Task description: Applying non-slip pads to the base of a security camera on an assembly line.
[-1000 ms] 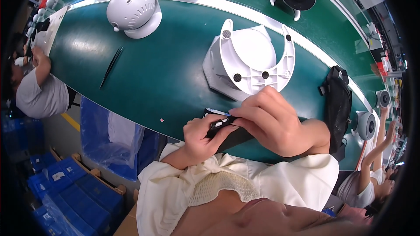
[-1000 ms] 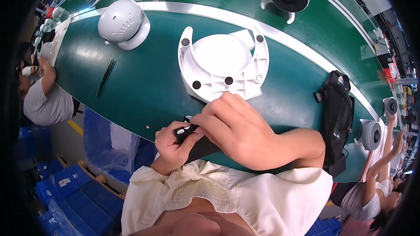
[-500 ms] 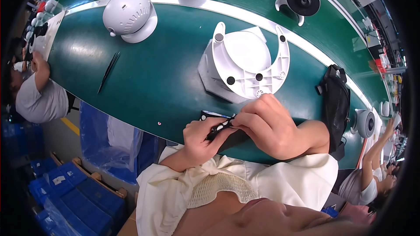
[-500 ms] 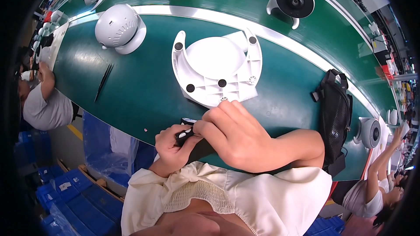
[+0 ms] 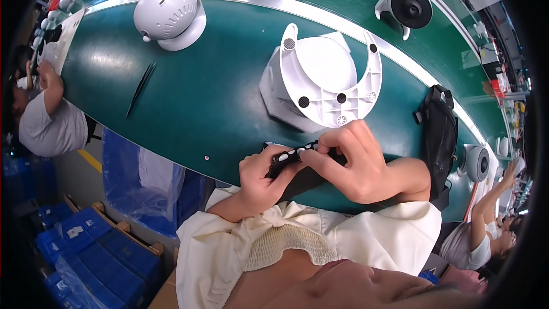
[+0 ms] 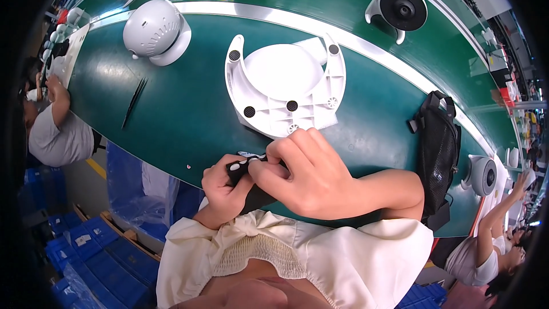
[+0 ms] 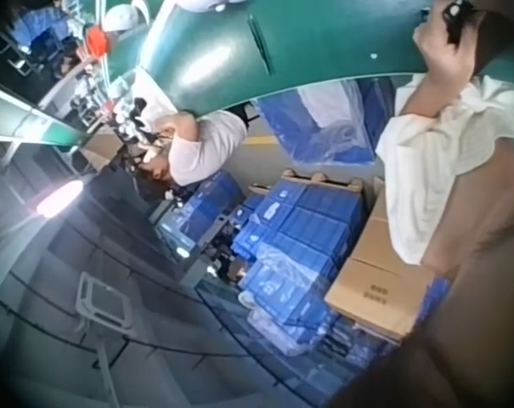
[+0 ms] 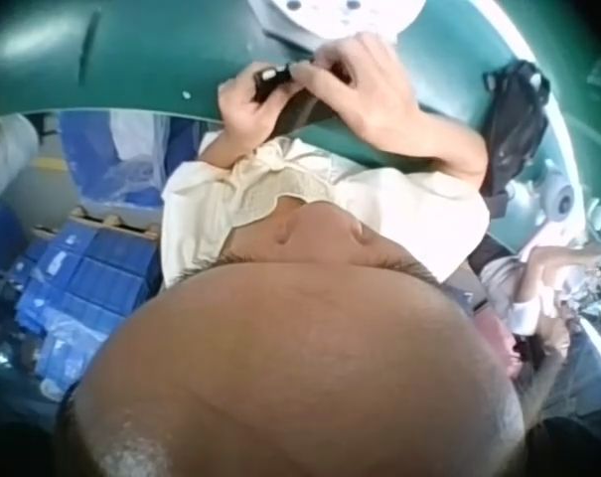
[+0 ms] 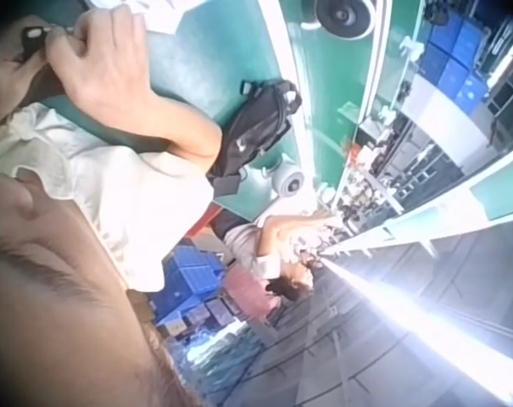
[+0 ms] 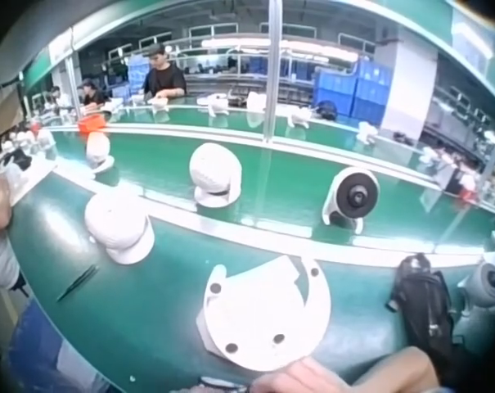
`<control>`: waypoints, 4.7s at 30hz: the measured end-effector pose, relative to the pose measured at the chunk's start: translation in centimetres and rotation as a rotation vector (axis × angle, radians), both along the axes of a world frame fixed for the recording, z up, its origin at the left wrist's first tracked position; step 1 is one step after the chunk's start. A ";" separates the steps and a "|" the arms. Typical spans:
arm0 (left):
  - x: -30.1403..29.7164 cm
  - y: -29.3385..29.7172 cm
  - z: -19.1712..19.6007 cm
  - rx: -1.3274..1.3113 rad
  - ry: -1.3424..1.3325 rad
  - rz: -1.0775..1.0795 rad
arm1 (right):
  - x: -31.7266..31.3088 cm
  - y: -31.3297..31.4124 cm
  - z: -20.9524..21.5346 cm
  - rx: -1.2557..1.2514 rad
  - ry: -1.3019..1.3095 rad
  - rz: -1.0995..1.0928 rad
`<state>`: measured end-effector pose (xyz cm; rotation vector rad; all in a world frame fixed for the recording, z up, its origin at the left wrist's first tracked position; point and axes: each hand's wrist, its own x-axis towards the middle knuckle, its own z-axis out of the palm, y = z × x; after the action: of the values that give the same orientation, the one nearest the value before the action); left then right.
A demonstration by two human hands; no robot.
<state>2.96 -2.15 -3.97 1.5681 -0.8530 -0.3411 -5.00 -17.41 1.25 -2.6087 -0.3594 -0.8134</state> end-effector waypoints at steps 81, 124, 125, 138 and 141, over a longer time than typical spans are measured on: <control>0.6 -2.8 -0.3 -0.337 0.229 -0.452 | 1.8 -7.1 -3.4 -0.302 -0.547 0.374; 0.8 -2.9 -0.8 -0.444 0.418 -0.532 | -1.2 -7.0 2.1 0.697 0.398 -0.189; 0.8 -2.9 -0.8 -0.448 0.424 -0.531 | -1.2 -7.0 2.2 0.632 0.374 -0.200; 0.6 -3.0 -0.8 -0.476 0.438 -0.515 | -2.0 -6.1 2.3 -0.488 0.113 -0.155; 0.6 -3.0 -0.7 -0.469 0.417 -0.502 | -2.2 -7.4 2.3 0.036 0.079 -0.265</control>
<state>3.59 -5.13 -4.64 0.7964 -0.9055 -0.7403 -7.17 -24.81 3.52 -2.6798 0.0252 -0.7881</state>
